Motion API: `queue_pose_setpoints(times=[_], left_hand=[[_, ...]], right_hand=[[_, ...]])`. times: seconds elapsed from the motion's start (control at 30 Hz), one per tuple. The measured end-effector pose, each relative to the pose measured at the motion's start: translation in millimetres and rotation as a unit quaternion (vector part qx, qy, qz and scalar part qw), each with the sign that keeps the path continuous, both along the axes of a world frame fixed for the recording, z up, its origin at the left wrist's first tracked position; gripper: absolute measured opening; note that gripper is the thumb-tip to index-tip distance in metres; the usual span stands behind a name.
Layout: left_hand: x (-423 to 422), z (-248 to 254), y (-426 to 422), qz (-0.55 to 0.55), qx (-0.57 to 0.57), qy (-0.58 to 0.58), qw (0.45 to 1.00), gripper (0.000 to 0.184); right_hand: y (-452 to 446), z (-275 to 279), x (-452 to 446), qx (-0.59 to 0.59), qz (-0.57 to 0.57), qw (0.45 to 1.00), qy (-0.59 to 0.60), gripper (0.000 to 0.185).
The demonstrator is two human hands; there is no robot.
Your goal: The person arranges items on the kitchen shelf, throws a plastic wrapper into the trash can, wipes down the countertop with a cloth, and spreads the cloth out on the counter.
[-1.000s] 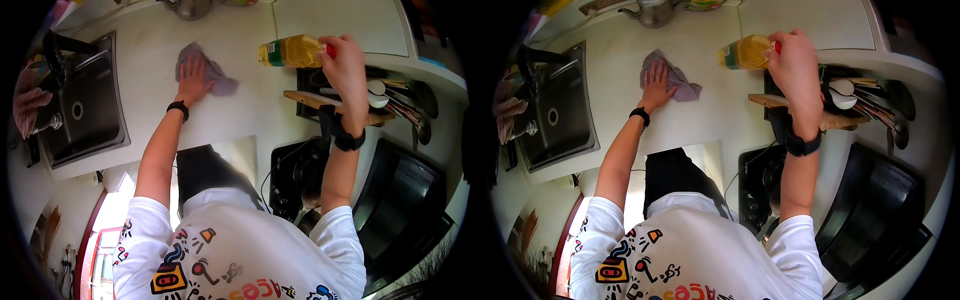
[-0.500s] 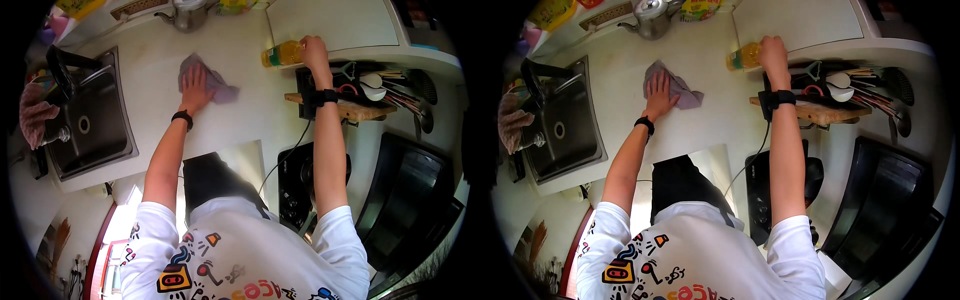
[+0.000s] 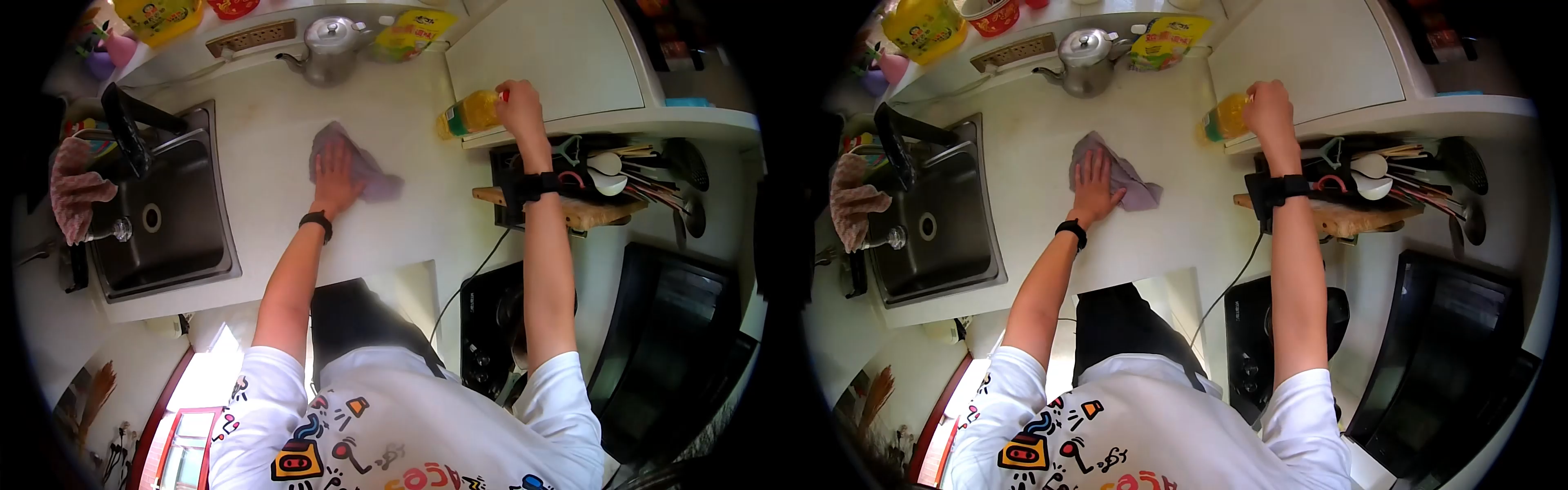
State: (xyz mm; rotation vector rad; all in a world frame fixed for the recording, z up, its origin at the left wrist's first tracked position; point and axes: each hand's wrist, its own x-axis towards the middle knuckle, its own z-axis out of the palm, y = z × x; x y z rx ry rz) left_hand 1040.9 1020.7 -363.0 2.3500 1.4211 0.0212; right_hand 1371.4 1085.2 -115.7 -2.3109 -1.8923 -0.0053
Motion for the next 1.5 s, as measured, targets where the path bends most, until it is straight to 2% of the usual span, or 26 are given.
queue_pose_setpoints(times=[0.13,0.23,0.33,0.4,0.47,0.63,0.73,0.83,1.03,1.13,1.23,1.33,1.43,1.5], left_hand=[[-0.2,3.0,-0.5,0.0,0.002,0.001,1.0,0.087],[0.0,3.8,-0.1,0.0,0.003,-0.001,1.0,0.087],[0.4,1.0,0.0,0.007,-0.003,-0.01,1.0,0.088],[-0.1,-0.9,-1.0,0.012,-0.008,-0.009,1.0,0.088],[1.3,1.6,1.5,0.01,-0.015,0.001,1.0,0.088],[-0.9,10.0,-3.4,0.008,-0.03,-0.008,0.999,0.087],[0.5,12.0,1.4,0.008,-0.026,-0.011,1.0,0.087],[0.4,13.2,1.5,0.002,-0.031,-0.005,1.0,0.087],[-1.1,9.5,0.2,0.0,-0.025,-0.011,1.0,0.087],[-1.0,10.9,0.9,-0.004,-0.022,-0.008,1.0,0.087],[0.2,13.0,1.5,-0.001,-0.025,-0.007,1.0,0.086],[0.1,14.8,1.8,-0.001,-0.029,-0.005,1.0,0.086],[0.7,11.0,3.2,0.008,-0.027,-0.008,1.0,0.087],[-0.5,8.9,0.6,0.011,-0.029,-0.013,0.999,0.086]], right_hand=[[41.0,43.6,-15.0,0.022,0.03,0.999,-0.021,0.021],[78.8,43.9,-14.6,0.044,0.085,0.993,-0.069,0.022],[123.4,31.0,-20.4,-0.033,0.071,0.995,-0.062,0.022],[155.3,-16.0,-2.7,-0.034,0.059,0.997,-0.026,0.022],[173.8,-34.1,-3.3,-0.02,0.052,0.998,-0.013,0.023],[180.1,-42.0,-13.5,-0.021,0.058,0.996,-0.063,0.024],[190.3,-38.1,-8.5,-0.043,0.055,0.997,-0.043,0.025],[188.8,-40.6,-5.2,-0.003,0.103,0.994,-0.043,0.02],[184.4,-28.4,-11.6,-0.035,0.074,0.996,0.029,0.02],[183.8,-33.9,-8.1,-0.021,0.079,0.997,-0.008,0.019],[181.6,-34.6,4.2,-0.033,0.119,0.992,0.007,0.019],[171.7,-32.8,14.2,-0.032,0.17,0.985,-0.028,0.018],[157.8,-18.1,18.0,-0.094,0.203,0.975,-0.011,0.019],[145.6,-9.2,15.5,-0.095,0.193,0.977,-0.001,0.021]])
